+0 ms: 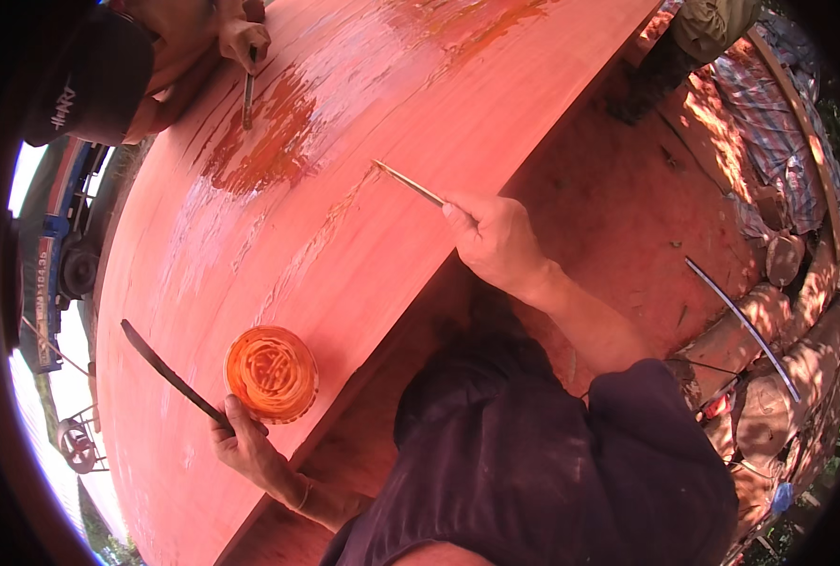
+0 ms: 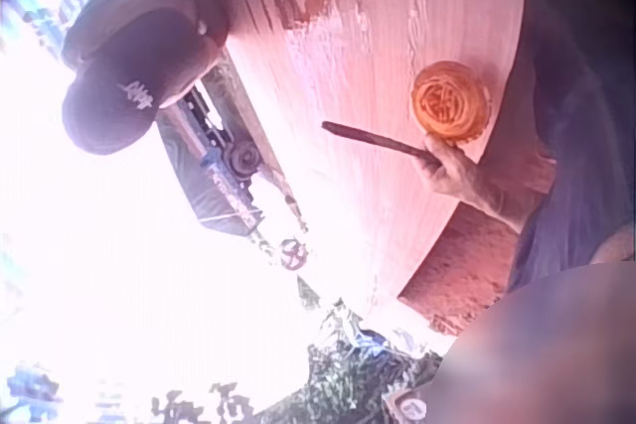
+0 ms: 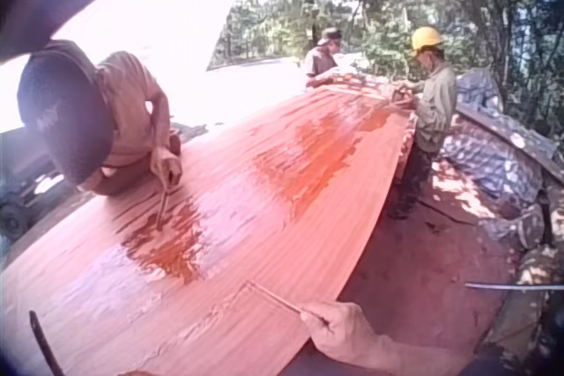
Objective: The person repeatedly scoops orange resin from a small container with a wooden stick and spreads it in thin lines across a large pink curved surface. Other workers are visible nearby performing similar spreading actions on the same surface.
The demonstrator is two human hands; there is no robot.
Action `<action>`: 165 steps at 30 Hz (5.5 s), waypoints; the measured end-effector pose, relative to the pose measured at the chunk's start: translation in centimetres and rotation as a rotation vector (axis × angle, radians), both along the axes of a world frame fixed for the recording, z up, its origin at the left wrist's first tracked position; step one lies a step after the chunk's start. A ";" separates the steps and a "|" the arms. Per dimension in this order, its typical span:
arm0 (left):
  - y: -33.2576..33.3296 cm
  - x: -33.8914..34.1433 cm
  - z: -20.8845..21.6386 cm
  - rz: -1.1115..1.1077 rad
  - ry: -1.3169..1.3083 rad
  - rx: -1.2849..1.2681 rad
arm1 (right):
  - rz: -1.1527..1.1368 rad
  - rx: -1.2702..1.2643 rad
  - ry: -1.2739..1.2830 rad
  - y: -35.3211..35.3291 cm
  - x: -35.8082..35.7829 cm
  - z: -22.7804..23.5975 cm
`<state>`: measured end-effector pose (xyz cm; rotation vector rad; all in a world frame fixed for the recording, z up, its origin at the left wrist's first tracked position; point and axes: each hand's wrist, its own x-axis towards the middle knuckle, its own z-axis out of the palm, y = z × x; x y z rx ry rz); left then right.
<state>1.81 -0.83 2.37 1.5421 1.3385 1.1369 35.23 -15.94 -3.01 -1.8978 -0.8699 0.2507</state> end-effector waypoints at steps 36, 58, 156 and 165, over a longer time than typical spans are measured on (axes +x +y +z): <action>0.7 0.0 0.0 -0.015 0.010 -0.038 | 0.038 -0.123 -0.427 1.4 -2.5 -0.7; 0.9 0.8 0.6 -0.002 0.026 -0.017 | 0.193 -0.150 -0.790 0.3 4.3 0.8; -0.6 5.0 2.7 -0.393 0.550 0.176 | 0.800 -0.135 -0.358 0.2 -8.9 3.4; -0.8 5.7 2.5 -0.357 0.517 0.174 | 0.846 -0.051 -0.142 0.4 -8.6 2.6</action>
